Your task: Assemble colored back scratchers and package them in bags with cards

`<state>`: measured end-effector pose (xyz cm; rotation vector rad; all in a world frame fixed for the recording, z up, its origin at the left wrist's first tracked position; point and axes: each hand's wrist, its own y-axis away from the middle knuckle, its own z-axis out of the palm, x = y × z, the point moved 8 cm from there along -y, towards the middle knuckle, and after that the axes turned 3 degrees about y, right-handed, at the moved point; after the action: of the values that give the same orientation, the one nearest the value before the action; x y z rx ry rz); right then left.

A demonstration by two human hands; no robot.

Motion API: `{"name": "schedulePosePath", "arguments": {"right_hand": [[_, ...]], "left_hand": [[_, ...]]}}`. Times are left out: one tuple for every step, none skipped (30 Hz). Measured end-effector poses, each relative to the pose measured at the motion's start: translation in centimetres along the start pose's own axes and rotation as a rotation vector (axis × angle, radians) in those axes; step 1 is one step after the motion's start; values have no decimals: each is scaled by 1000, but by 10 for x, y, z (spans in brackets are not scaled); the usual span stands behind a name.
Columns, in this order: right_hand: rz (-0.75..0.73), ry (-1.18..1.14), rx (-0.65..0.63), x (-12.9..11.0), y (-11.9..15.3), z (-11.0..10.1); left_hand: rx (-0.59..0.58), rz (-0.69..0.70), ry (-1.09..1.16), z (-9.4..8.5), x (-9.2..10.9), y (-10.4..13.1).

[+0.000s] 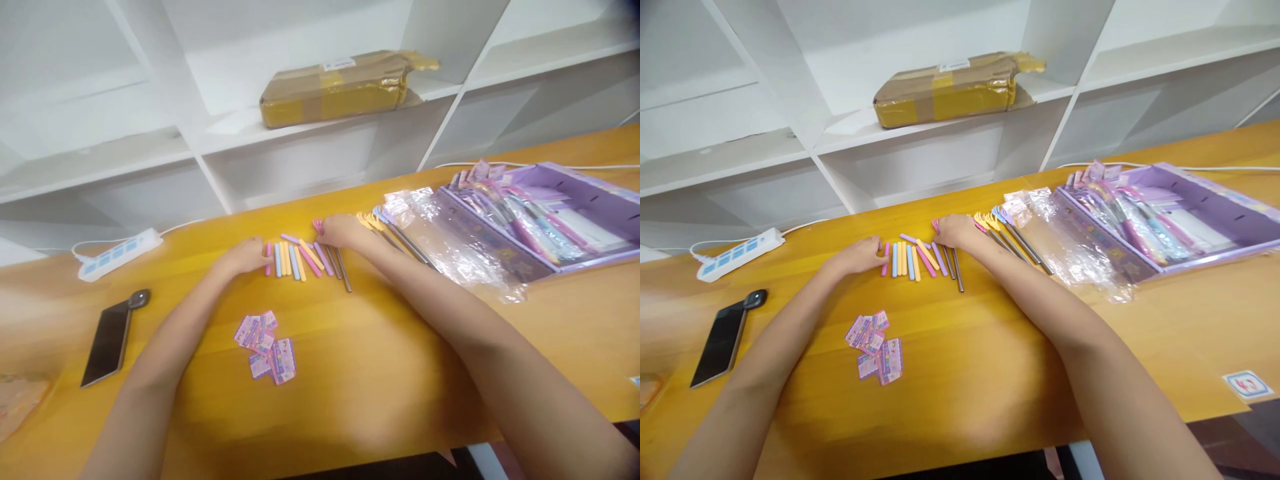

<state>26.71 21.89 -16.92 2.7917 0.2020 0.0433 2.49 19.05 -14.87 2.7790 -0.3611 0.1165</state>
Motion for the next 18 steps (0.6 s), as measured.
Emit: {"name": "schedulePosePath", "arguments": {"right_hand": [[6, -7, 1, 0, 1, -1], [10, -14, 2, 0, 2, -1], [12, -23, 2, -1, 4, -2], [14, -32, 1, -1, 5, -3], [15, -43, 0, -1, 6, -5], [19, -54, 0, -1, 8, -6], [25, -67, 1, 0, 9, -9], [33, -83, 5, 2, 11, -11], [43, -101, 10, 5, 13, -15], [54, -122, 20, 8, 14, -19], [63, -148, 35, 12, 17, -24], [67, -179, 55, 16, 19, -30], [67, -215, 81, 21, 23, -37], [62, -256, 116, 26, 27, -45], [51, -304, 157, 31, 32, -54], [37, -359, 205, 36, 38, -64], [23, -416, 254, 41, 46, -73], [12, -463, 301, 47, 54, -83]], "left_hand": [[-18, -8, -10, 1, 1, 1], [-36, -15, -19, 2, 1, 2], [-54, -23, -27, 4, 1, 3], [-68, -28, -33, 5, 0, 3], [-81, -32, -38, 5, 0, 3], [-96, -35, -43, 5, -1, 3], [-109, -35, -46, 5, -3, 3], [-119, -31, -50, 5, -4, 3], [-124, -22, -53, 3, -6, 2], [-122, -7, -54, 0, -8, 2], [-115, 12, -55, -3, -10, 2], [-100, 35, -53, -8, -12, 3], [-82, 58, -49, -14, -14, 4], [-61, 78, -42, -20, -17, 6], [-37, 95, -33, -27, -20, 9], [-8, 108, -22, -36, -22, 14], [26, 119, -12, -45, -24, 20], [66, 128, -1, -55, -26, 28]]}}
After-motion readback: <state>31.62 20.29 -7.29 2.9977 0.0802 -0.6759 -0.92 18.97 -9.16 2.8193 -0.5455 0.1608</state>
